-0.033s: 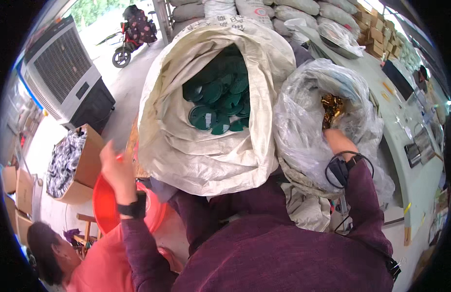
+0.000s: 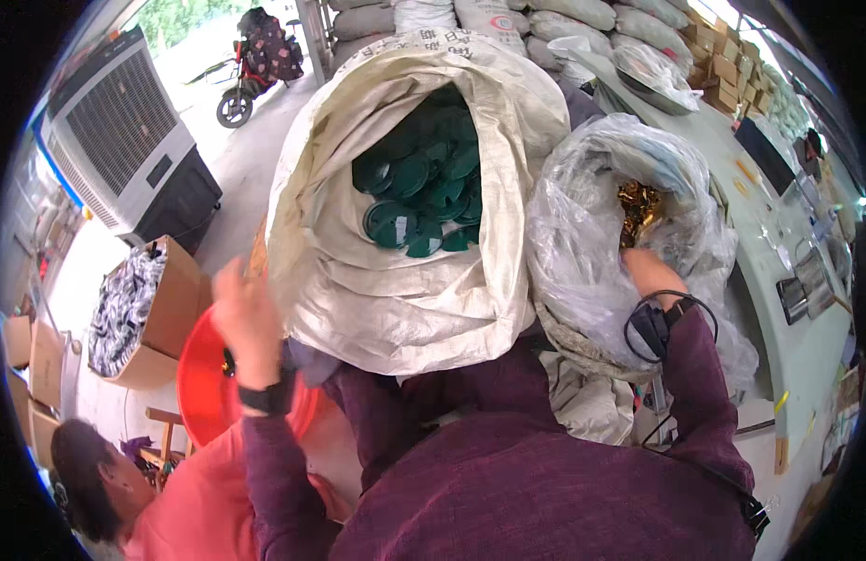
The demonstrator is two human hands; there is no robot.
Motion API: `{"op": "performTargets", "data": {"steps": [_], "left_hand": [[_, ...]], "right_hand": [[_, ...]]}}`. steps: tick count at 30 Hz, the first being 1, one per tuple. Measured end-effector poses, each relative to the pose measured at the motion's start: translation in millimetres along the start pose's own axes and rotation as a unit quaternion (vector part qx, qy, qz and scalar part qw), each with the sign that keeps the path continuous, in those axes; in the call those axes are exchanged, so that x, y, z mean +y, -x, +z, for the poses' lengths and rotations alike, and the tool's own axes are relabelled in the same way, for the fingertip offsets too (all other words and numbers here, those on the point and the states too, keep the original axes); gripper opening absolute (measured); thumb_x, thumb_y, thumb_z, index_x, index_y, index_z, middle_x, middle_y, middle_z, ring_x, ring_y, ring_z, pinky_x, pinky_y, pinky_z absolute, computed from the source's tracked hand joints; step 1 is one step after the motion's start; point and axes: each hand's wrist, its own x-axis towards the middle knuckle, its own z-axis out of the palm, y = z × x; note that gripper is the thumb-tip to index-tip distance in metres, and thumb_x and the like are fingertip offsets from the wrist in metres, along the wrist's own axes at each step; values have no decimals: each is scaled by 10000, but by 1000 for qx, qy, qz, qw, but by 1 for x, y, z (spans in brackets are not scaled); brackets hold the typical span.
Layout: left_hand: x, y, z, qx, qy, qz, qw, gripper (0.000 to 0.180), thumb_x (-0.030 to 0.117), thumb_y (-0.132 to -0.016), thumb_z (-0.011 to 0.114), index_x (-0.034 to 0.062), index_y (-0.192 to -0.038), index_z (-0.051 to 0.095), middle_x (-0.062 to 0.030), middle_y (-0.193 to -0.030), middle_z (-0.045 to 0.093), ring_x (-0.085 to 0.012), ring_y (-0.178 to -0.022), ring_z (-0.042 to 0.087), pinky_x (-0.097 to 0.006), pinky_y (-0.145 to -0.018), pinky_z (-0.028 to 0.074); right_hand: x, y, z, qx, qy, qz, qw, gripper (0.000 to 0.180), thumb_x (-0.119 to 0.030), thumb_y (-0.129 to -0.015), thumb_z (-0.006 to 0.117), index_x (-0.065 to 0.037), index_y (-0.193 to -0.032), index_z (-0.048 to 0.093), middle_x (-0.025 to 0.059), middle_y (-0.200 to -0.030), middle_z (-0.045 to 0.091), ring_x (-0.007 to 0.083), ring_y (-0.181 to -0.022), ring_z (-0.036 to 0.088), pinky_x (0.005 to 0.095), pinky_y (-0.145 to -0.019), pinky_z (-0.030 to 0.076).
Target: Assembling small plastic and metal components together.
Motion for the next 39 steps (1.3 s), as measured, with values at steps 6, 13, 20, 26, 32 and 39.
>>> {"op": "performTargets", "data": {"steps": [6, 13, 20, 26, 32, 39], "left_hand": [[115, -12, 74, -188, 92, 136, 968, 317, 63, -739, 591, 26, -1053, 570, -167, -985, 593, -330, -904, 583, -421, -722, 491], [121, -28, 156, -351, -55, 128, 926, 546, 128, -730, 624, 20, -1241, 462, -166, -1108, 559, -344, -1024, 531, -429, -827, 478], [118, -15, 143, -286, -91, 96, 949, 501, 162, -648, 720, 16, -1081, 514, -166, -1027, 548, -331, -1030, 522, -427, -739, 493], [110, 3, 124, -290, -30, 99, 951, 285, 148, -660, 694, 23, -862, 536, -173, -829, 586, -352, -765, 603, -435, -634, 498], [104, 22, 106, -262, -6, 130, 956, 123, 131, -704, 633, 27, -746, 582, -152, -798, 592, -352, -717, 598, -444, -631, 491], [111, 20, 74, -188, 111, 21, 976, 114, 139, -764, 625, 28, -788, 614, -153, -721, 586, -306, -607, 579, -394, -582, 456]], "right_hand": [[10, -6, 9, 4, -23, -57, 998, 247, -103, -860, 415, 1, -1025, 567, 253, -1008, 585, 401, -972, 562, 435, -816, 452], [5, 5, 5, -23, -100, -80, 991, 297, -150, -873, 407, 17, -1077, 543, 244, -991, 581, 398, -949, 558, 425, -823, 434], [-6, 6, -4, -28, -116, -48, 992, 242, -88, -817, 483, 23, -1016, 567, 251, -988, 589, 385, -972, 567, 413, -786, 438], [2, -6, 12, 6, -141, -68, 988, 242, -117, -825, 520, -1, -1024, 595, 218, -948, 630, 355, -887, 611, 389, -759, 453], [8, -2, 6, 76, -190, -61, 977, 257, -137, -754, 598, 25, -953, 602, 217, -909, 635, 346, -865, 616, 385, -741, 470], [-12, 23, -30, 178, -477, 3, 861, 201, -63, -724, 660, -5, -880, 548, 0, -719, 550, 41, -595, 471, 208, -522, 388]]}}
